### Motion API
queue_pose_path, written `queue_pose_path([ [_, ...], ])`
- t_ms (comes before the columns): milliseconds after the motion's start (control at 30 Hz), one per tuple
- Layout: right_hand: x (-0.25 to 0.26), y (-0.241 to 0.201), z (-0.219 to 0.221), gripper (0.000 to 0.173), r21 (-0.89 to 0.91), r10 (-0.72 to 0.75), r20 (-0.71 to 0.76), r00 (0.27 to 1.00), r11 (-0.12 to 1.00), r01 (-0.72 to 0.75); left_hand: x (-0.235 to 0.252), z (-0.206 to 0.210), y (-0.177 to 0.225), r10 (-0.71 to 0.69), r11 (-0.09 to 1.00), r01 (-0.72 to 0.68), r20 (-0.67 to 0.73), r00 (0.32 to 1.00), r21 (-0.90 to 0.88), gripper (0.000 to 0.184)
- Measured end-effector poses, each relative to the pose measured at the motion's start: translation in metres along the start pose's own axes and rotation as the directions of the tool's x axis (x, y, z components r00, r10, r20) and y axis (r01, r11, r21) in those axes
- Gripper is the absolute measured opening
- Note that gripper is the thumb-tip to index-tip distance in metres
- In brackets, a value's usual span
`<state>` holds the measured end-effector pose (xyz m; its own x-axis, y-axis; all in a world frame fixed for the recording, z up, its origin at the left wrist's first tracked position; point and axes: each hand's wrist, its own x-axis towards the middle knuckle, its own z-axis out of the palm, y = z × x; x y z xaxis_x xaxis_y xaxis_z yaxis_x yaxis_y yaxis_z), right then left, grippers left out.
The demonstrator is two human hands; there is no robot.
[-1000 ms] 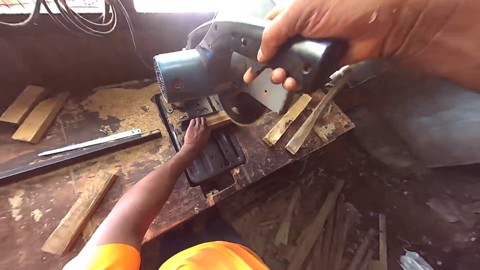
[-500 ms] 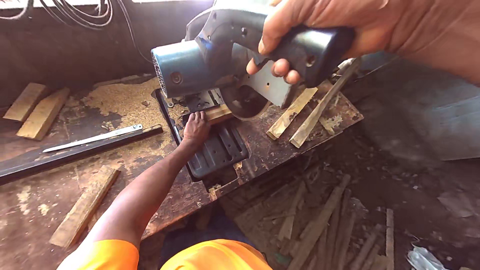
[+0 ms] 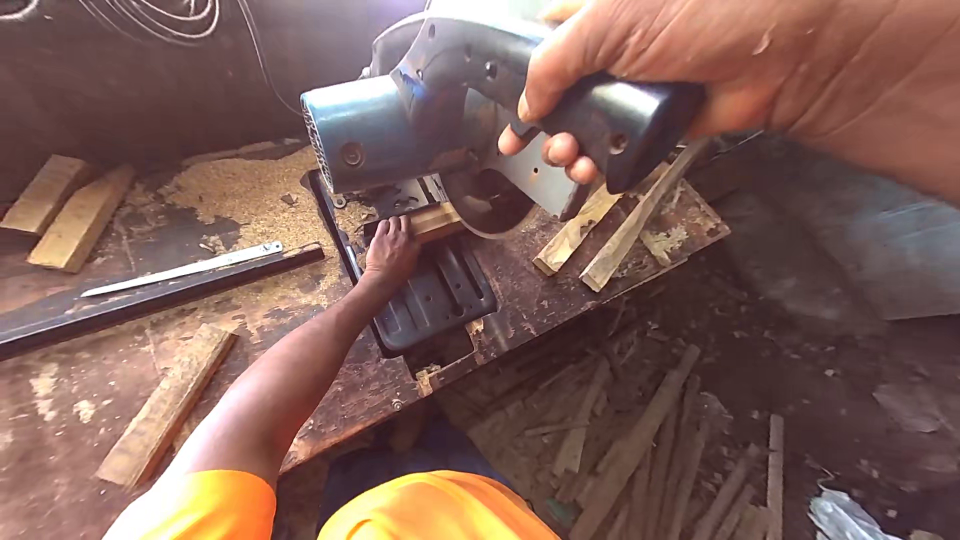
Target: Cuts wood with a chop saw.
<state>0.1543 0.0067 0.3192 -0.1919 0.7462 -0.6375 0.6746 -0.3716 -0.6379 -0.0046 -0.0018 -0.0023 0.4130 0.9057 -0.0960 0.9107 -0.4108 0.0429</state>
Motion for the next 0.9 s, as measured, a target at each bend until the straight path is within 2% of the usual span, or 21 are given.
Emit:
queue_pose_path([
  [100,0.003,0.0,0.003,0.024,-0.053,0.039,-0.002,0.999,0.998,-0.039,0.001,0.001,0.0,0.002,1.0,-0.002,0.013,1.0,0.022,0.028],
  [200,-0.005,0.002,0.013,0.019,-0.04,0.016,-0.012,1.0,0.999,-0.016,0.001,0.002,0.0,-0.002,1.0,0.002,0.001,1.0,0.025,0.027],
  [333,-0.022,-0.003,0.044,0.023,-0.006,-0.027,-0.172,0.985,1.0,0.026,0.0,0.001,-0.001,0.003,1.0,-0.004,0.008,1.0,0.016,0.028],
  [367,-0.022,-0.002,0.04,0.022,-0.003,-0.03,-0.128,0.991,1.0,0.03,0.0,0.001,-0.001,0.003,1.0,-0.003,0.004,1.0,0.009,0.028],
  [433,-0.014,0.006,0.02,0.027,-0.006,-0.042,0.053,0.998,0.999,0.042,0.001,0.003,0.0,-0.001,1.0,0.001,-0.011,1.0,0.006,0.028],
  [500,-0.009,0.01,0.015,0.029,-0.035,-0.039,0.101,0.994,0.998,0.043,0.001,0.003,0.0,-0.007,1.0,0.007,-0.01,1.0,0.015,0.028],
  [667,-0.013,0.005,0.023,0.028,-0.025,-0.061,0.039,0.997,0.998,0.062,0.001,0.002,0.001,-0.009,1.0,0.009,-0.002,1.0,0.006,0.029],
  [767,-0.02,-0.002,0.044,0.026,-0.017,-0.057,-0.179,0.982,0.998,0.055,0.001,0.001,-0.001,-0.003,1.0,0.003,-0.004,1.0,0.009,0.029],
  [800,-0.02,-0.003,0.046,0.026,-0.012,-0.05,-0.2,0.979,0.999,0.048,0.001,0.001,0.0,-0.007,1.0,0.007,-0.006,1.0,0.005,0.029],
  [900,-0.017,0.0,0.037,0.022,0.011,-0.033,-0.102,0.994,0.999,0.035,0.001,0.002,0.001,-0.029,0.999,0.029,-0.015,0.999,-0.025,0.029],
])
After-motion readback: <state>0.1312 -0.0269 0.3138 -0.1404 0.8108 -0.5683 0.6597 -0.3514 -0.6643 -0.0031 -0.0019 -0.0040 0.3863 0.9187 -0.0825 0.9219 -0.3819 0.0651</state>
